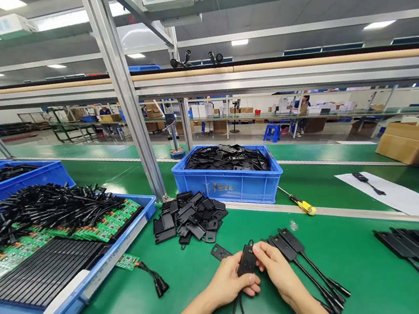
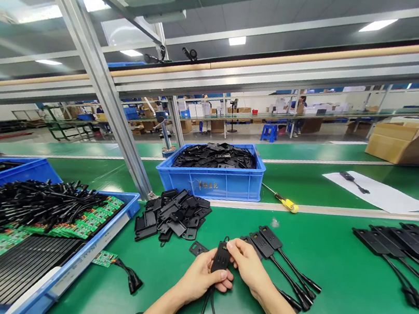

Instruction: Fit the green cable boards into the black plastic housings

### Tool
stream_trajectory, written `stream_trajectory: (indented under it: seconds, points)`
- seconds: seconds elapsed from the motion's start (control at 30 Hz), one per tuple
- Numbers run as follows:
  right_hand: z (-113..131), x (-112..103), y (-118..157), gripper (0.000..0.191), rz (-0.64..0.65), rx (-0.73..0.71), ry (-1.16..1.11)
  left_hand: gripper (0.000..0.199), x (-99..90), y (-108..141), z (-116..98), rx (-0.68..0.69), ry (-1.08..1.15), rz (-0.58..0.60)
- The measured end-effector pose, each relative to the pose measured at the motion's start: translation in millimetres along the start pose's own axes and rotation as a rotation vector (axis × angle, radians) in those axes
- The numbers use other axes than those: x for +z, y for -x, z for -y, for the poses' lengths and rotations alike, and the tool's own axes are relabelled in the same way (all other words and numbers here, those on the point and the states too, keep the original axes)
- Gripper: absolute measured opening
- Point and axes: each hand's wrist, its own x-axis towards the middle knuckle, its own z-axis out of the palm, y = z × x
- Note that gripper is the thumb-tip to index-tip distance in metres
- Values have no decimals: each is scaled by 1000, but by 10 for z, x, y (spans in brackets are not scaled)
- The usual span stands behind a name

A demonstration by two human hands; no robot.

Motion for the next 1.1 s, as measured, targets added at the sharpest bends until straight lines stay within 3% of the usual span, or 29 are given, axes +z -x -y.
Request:
stream_trajectory:
  seconds: [0.17,0.27,0.33,0.43,0.5,0.6,0.7,0.77,0.93,1.0,1.1]
  points:
    - [-62,141,45,42,-161,-141,434,63,43,-7,-8,123,43,-74]
    - [-87,202,87,54,-201,-215,687,64,9,15,-21,156,-73,61]
    - [-110,195,93,51,-201,-227,835,56,-39,32,-26,164,-311,81]
    - [-157,134,71,46,-229,-271,1107,69,-110,37,-21,215,-662,-97]
    - [-192,84,52,43,-251,-314,1257,79,-134,31,-24,244,-739,-178]
    - [-247,17,30,38,-283,-382,1381,64,-153,35,-80,314,-793,-230]
    - [-293,-32,14,34,-318,-471,1420,42,-229,109,-246,339,-960,-356]
    - [-309,-44,14,31,-324,-560,1398,33,-341,231,-406,236,-1172,-448]
    - [-265,20,73,27,-255,-690,1224,43,-788,726,-694,-357,-1697,-603]
    - [-223,62,109,27,-194,-653,1118,39,-959,896,-709,-454,-1726,-656]
    - [-146,118,151,28,-75,-517,870,34,-1081,1030,-687,-478,-1717,-679]
